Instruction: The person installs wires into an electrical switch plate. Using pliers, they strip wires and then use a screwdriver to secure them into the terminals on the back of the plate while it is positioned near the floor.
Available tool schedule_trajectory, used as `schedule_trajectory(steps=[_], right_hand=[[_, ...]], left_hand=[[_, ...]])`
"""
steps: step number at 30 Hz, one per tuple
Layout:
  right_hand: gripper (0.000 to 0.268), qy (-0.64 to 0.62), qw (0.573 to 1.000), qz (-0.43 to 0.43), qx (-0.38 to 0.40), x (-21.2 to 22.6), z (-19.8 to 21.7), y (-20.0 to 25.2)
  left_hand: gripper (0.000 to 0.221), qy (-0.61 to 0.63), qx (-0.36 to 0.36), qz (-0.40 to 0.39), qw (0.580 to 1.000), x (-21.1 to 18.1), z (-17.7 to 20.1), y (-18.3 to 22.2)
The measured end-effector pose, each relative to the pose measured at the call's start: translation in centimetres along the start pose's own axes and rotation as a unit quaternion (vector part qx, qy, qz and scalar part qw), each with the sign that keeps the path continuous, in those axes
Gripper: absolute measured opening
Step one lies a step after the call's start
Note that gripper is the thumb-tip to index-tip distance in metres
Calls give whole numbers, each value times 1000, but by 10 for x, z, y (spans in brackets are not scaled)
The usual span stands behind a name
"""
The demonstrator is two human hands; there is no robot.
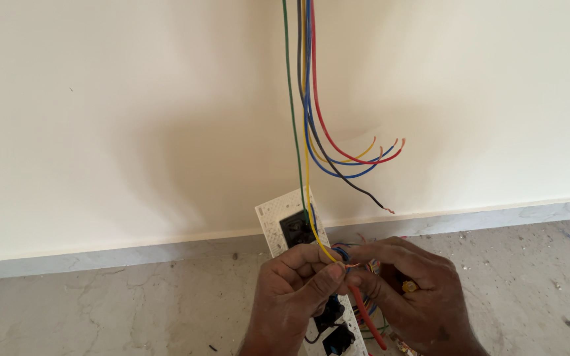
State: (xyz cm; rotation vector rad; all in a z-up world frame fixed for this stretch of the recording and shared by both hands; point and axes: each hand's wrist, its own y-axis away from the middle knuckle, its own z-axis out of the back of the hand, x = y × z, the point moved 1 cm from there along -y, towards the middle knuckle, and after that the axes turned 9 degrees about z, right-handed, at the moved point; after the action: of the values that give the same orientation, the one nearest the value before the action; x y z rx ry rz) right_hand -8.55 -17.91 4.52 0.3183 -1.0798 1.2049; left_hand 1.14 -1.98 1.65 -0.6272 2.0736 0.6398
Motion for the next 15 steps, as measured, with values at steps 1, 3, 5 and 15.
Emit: schedule_trajectory(steps=[1,3,5,15], right_hand=[[31,-15,999,35,-13,2,-1,0],[27,-22,996,77,-28,3,-1,0],[26,-6,995,94,-31,4,-1,-2],[16,94,971,220,-28,18,0,-1]], left_hand=[[19,3,-1,6,1000,0,-1,0],[18,8,-3,17,1000,-2,-3,-1],[17,12,0,12,1000,-4,-4,-2],[15,-55,-24,-29,998,-4,-6,0]])
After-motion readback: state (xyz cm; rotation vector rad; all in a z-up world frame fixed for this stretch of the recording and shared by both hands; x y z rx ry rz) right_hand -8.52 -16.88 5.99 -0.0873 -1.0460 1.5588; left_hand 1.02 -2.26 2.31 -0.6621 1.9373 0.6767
